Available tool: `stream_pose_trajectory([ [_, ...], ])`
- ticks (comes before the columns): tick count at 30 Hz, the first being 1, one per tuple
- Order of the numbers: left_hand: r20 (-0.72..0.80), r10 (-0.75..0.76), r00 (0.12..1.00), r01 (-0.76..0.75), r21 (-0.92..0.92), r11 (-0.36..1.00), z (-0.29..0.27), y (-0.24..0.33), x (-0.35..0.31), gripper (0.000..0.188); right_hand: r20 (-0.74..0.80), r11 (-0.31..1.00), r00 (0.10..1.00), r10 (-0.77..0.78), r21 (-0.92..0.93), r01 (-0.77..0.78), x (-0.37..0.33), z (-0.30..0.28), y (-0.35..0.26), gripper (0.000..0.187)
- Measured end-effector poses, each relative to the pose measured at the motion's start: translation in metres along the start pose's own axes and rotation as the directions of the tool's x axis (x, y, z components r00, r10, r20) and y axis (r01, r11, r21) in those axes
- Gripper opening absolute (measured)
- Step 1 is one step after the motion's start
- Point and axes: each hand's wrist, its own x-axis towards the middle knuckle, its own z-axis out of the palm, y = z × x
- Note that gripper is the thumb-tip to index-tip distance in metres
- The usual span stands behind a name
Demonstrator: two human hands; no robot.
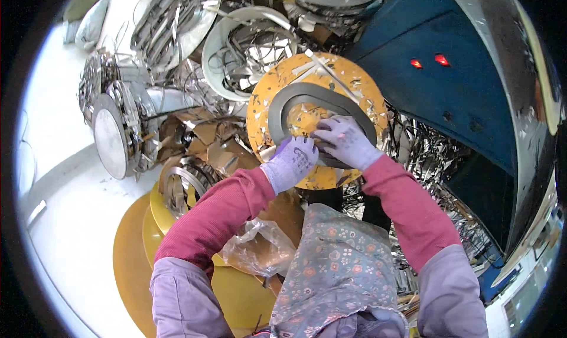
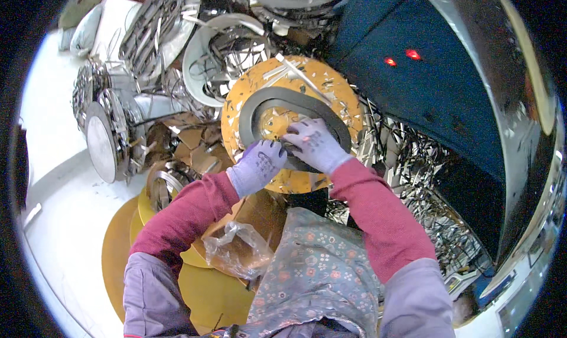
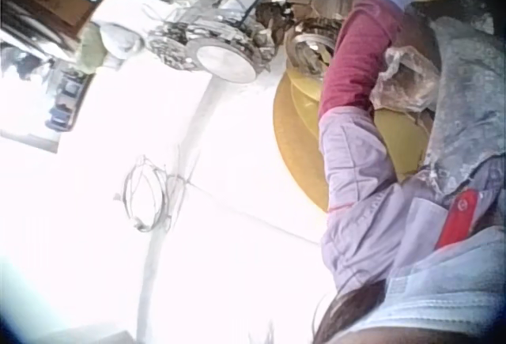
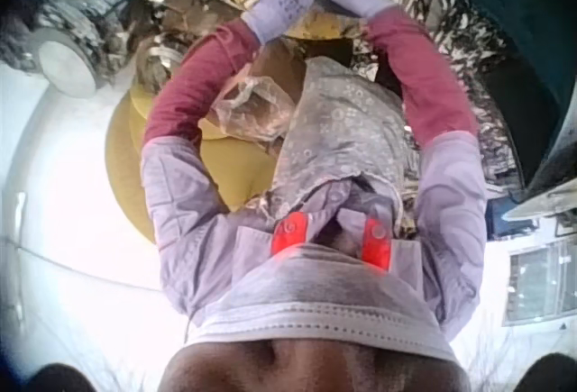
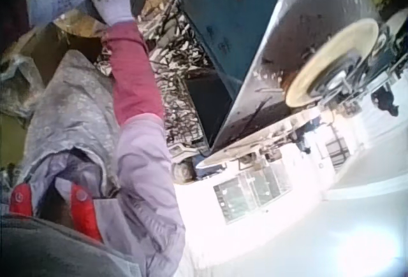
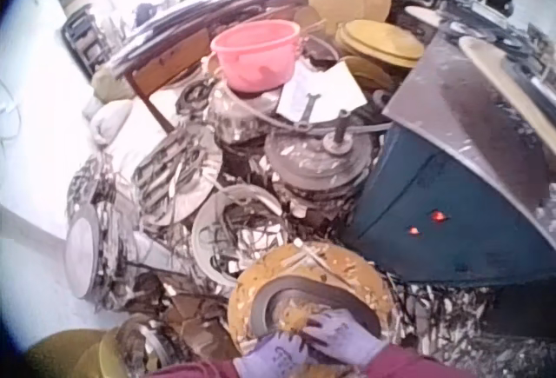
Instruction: The person uses a metal ruler and a circular cutter to cut a large yellow disc on a workbench. They repeatedly guide the cutter along the ruler to create straight cuts, then remove and stack the cut pieces. The person also places a cut ring onto a digital scale and handles other circular components nearby.
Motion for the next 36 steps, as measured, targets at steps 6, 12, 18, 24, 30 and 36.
stream_pose_trajectory([
  [6, 0.083, 0.159, 0.984, -0.133, -0.259, 0.957, -0.106, -0.022, -0.002, 0.026, -0.347, 0.86, 0.798, 0.492, 0.335, -0.385, -0.12, -0.099, -0.045, 0.035],
  [12, 0.049, 0.044, 0.998, 0.013, -0.803, 0.595, -0.258, -0.023, -0.02, 0.042, -0.32, 0.834, 0.82, 0.474, 0.463, -0.301, -0.145, -0.128, -0.102, 0.037],
  [18, -0.05, -0.303, 0.952, -0.008, -0.991, 0.136, -0.369, 0.0, -0.13, 0.049, -0.413, 0.784, 0.84, 0.352, 0.62, -0.024, -0.073, -0.189, -0.186, 0.045],
  [24, -0.199, -0.384, 0.901, -0.093, -0.957, 0.276, -0.462, 0.048, -0.216, 0.049, -0.475, 0.655, 0.766, 0.432, 0.749, 0.095, -0.006, -0.243, -0.255, 0.058],
  [30, -0.275, -0.394, 0.877, -0.154, -0.938, 0.311, -0.489, 0.087, -0.252, 0.048, -0.568, 0.583, 0.688, 0.452, 0.772, 0.255, 0.006, -0.261, -0.285, 0.03],
  [36, -0.275, -0.452, 0.848, -0.091, -0.917, 0.388, -0.439, 0.111, -0.26, 0.045, -0.255, 0.427, 0.949, -0.183, 0.849, 0.31, -0.094, -0.384, -0.374, 0.019],
])
